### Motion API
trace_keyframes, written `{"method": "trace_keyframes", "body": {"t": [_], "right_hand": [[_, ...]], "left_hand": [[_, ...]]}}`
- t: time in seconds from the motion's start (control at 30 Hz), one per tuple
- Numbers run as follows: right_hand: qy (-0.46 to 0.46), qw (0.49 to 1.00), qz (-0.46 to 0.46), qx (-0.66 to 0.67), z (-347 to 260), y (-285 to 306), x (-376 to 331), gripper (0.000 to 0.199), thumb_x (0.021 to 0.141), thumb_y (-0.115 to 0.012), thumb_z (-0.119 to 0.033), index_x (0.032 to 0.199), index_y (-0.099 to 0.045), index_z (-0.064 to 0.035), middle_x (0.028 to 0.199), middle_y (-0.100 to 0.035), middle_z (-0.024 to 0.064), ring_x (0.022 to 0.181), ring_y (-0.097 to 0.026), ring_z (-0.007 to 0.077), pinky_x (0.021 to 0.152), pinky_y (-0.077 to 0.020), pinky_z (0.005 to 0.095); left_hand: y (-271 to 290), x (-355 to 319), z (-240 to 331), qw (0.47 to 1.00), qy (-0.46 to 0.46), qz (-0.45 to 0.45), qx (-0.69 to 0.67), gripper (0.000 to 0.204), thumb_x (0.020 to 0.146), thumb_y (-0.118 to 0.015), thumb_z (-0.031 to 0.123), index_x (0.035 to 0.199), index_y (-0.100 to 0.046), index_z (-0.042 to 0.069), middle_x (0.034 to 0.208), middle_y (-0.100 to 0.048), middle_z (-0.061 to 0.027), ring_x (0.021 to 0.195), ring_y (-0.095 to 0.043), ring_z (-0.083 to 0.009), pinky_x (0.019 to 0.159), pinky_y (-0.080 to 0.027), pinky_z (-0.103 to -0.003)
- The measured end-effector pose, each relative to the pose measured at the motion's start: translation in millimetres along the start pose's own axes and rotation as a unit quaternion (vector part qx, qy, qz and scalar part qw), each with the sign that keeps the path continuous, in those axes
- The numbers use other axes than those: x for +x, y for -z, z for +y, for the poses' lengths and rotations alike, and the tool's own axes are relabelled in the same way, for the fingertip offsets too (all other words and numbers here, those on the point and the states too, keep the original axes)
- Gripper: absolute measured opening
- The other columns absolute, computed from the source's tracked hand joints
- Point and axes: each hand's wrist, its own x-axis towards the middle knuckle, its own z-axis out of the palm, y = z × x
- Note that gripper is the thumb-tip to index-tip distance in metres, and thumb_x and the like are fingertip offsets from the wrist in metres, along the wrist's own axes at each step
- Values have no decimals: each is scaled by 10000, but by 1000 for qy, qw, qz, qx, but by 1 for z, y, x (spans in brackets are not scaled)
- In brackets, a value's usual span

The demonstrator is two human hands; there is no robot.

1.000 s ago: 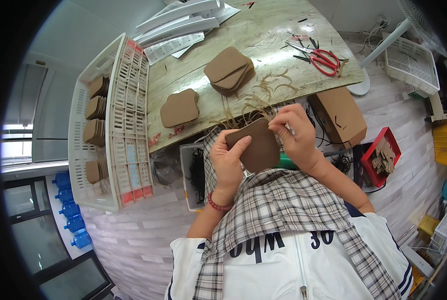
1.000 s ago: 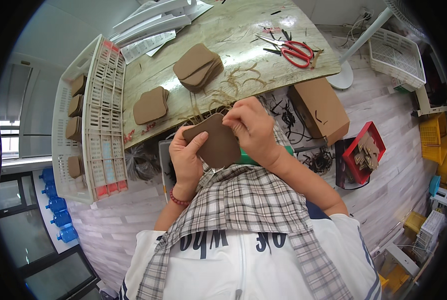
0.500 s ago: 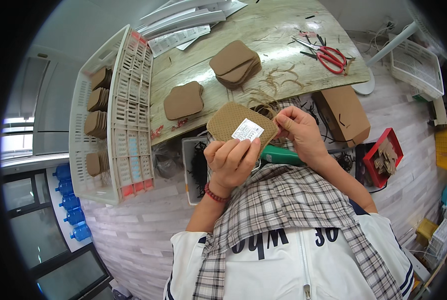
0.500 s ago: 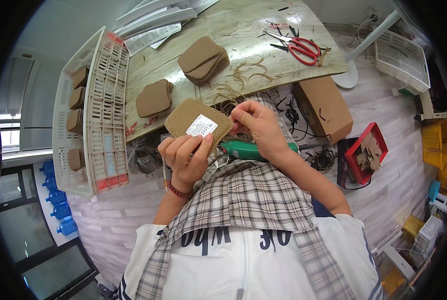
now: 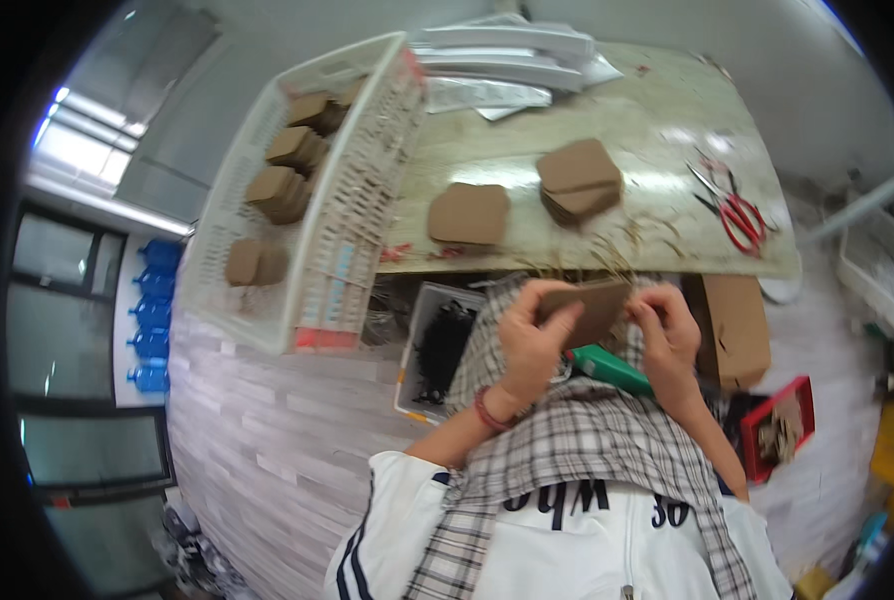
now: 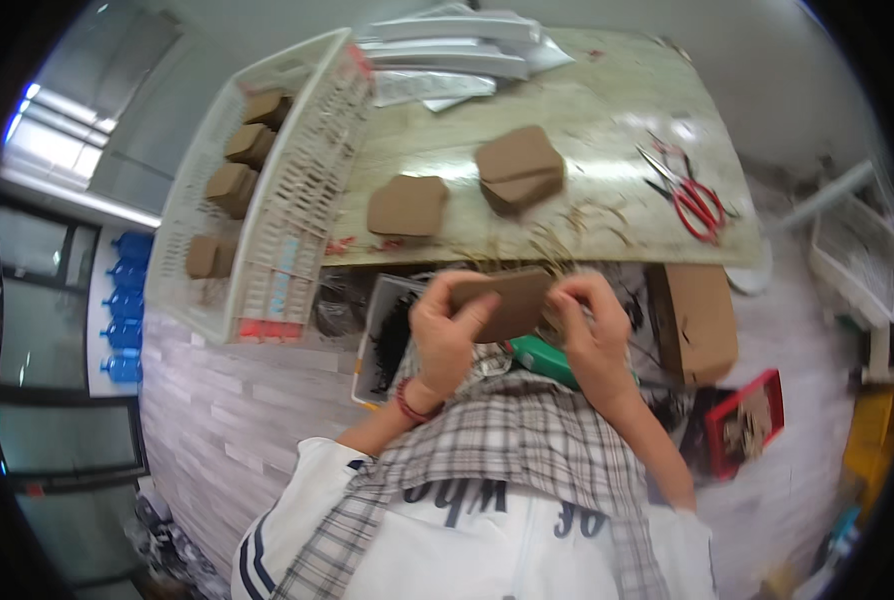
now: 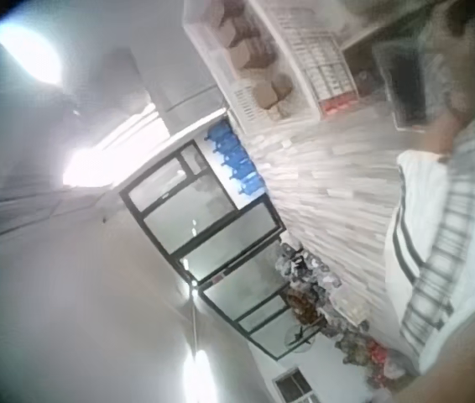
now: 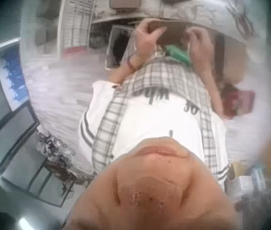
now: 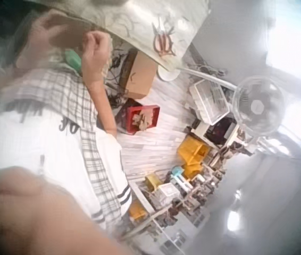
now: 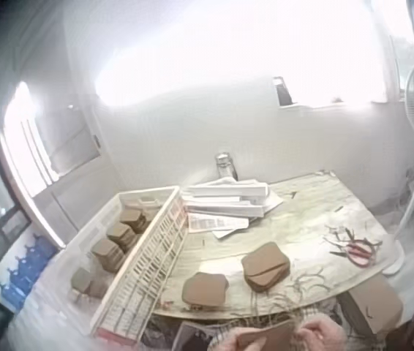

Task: The person uses a green hot glue gun to apply glue to the edges of small brown cardboard pieces and presses them together. They handle the pieces one at a time, occasionally using red scissors to trim excess material, and place finished assemblies into a white plastic basket on the table.

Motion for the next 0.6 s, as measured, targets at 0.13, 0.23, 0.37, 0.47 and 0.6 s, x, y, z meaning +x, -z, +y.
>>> {"method": "trace_keyframes", "body": {"t": [0.13,0.23,0.37,0.47,0.6], "right_hand": [[174,973,21,-151,-16,-9,2,98,829,-682,-17,870,-593,-28,791,-613,98,640,-605,232,570,-486,300],[216,955,17,-203,-13,0,-1,118,815,-697,-39,862,-589,-40,777,-610,98,646,-605,260,565,-489,316],[241,941,22,-238,-5,6,0,140,807,-697,-46,872,-574,-40,776,-607,95,660,-604,266,551,-485,333],[243,937,27,-249,-5,7,-1,138,809,-691,-39,875,-570,-39,777,-606,92,664,-604,264,547,-482,335],[196,948,33,-249,-3,7,-4,116,825,-675,-36,878,-572,-38,787,-603,98,661,-606,259,554,-481,330]], "left_hand": [[-3,-9,4,949,167,34,-265,156,864,-634,-22,1009,-586,13,964,-671,-71,853,-634,-132,777,-519,-263],[-7,-11,0,938,189,21,-290,153,870,-621,-32,1014,-583,2,993,-675,-88,872,-646,-145,803,-524,-273],[-12,-6,-1,925,220,9,-309,158,870,-623,-31,1019,-586,4,997,-677,-92,872,-648,-149,805,-524,-273],[-9,-7,-7,927,220,-1,-303,191,879,-613,-15,1067,-583,-11,1036,-672,-111,919,-649,-173,843,-518,-290],[-8,-8,-8,930,215,-9,-299,211,881,-610,-13,1090,-582,-19,1052,-670,-118,933,-651,-180,856,-517,-294]]}}
